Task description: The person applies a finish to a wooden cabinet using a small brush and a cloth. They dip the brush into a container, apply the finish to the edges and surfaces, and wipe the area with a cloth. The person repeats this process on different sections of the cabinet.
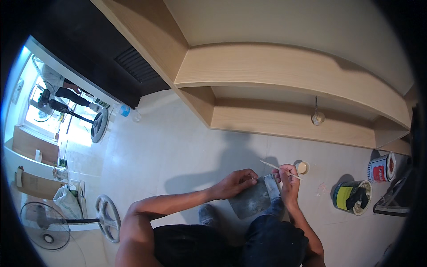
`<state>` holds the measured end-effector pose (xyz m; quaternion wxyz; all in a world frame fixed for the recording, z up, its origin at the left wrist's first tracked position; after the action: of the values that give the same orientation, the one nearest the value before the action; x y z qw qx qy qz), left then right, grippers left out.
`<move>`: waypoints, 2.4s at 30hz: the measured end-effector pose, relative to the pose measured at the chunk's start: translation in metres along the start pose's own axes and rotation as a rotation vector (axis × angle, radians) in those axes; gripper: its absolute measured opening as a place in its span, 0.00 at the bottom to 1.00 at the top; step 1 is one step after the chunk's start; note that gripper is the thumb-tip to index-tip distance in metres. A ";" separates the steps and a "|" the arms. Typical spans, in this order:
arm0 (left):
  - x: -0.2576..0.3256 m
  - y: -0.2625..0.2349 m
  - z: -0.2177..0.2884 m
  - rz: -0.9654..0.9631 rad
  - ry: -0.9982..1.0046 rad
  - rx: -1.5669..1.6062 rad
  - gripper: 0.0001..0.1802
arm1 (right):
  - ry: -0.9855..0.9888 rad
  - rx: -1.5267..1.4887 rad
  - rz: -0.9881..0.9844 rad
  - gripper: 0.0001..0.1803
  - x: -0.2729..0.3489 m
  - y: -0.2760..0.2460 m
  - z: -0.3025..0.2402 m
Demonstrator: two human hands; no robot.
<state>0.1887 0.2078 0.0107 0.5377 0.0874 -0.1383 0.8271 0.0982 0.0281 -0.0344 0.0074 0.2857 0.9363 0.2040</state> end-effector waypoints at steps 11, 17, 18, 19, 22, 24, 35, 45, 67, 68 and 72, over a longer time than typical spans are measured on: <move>-0.017 -0.037 -0.188 0.130 -0.101 -0.731 0.13 | -0.308 0.230 0.200 0.13 -0.018 -0.078 -0.060; -0.078 0.020 -0.099 -0.052 -0.157 -0.625 0.28 | -0.371 0.157 0.498 0.12 -0.013 -0.173 -0.106; -0.094 0.031 -0.090 -0.060 -0.093 -0.650 0.33 | -0.340 0.109 0.529 0.11 -0.009 -0.190 -0.099; -0.109 0.043 -0.084 -0.067 -0.033 -0.672 0.38 | -0.306 0.060 0.557 0.11 -0.004 -0.206 -0.088; -0.149 0.072 -0.075 -0.107 0.026 -0.706 0.50 | -0.177 -0.079 0.667 0.08 0.009 -0.225 -0.053; -0.175 0.089 -0.076 -0.112 0.040 -0.707 0.56 | -0.121 -0.147 0.714 0.06 0.015 -0.224 -0.038; -0.246 0.141 -0.097 -0.052 0.115 -0.548 0.52 | -0.092 -0.101 0.725 0.07 0.034 -0.239 -0.065; -0.175 0.065 -0.082 0.036 0.203 -0.296 0.38 | -0.141 -0.037 0.316 0.09 -0.015 -0.152 -0.097; 0.046 -0.095 -0.031 0.299 0.065 -0.493 0.38 | 0.156 0.177 -0.440 0.10 -0.087 0.128 -0.045; 0.046 -0.095 -0.027 0.306 0.097 -0.496 0.39 | 0.138 0.156 -0.429 0.09 -0.091 0.129 -0.050; 0.038 -0.088 -0.013 0.246 0.098 -0.379 0.40 | 0.123 0.007 -0.321 0.08 -0.102 0.124 -0.059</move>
<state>0.2535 0.2785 0.0218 0.4457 -0.0732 -0.2744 0.8490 0.2416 0.0440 0.0571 -0.0183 0.1195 0.9693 0.2141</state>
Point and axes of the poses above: each hand's wrist, its own x-axis away from the middle knuckle, its own y-axis out of the palm, z = x × y, the point moved 8 cm from there along -x, towards the middle knuckle, and after that the axes turned 10 degrees about -x, right-handed, at the moved point
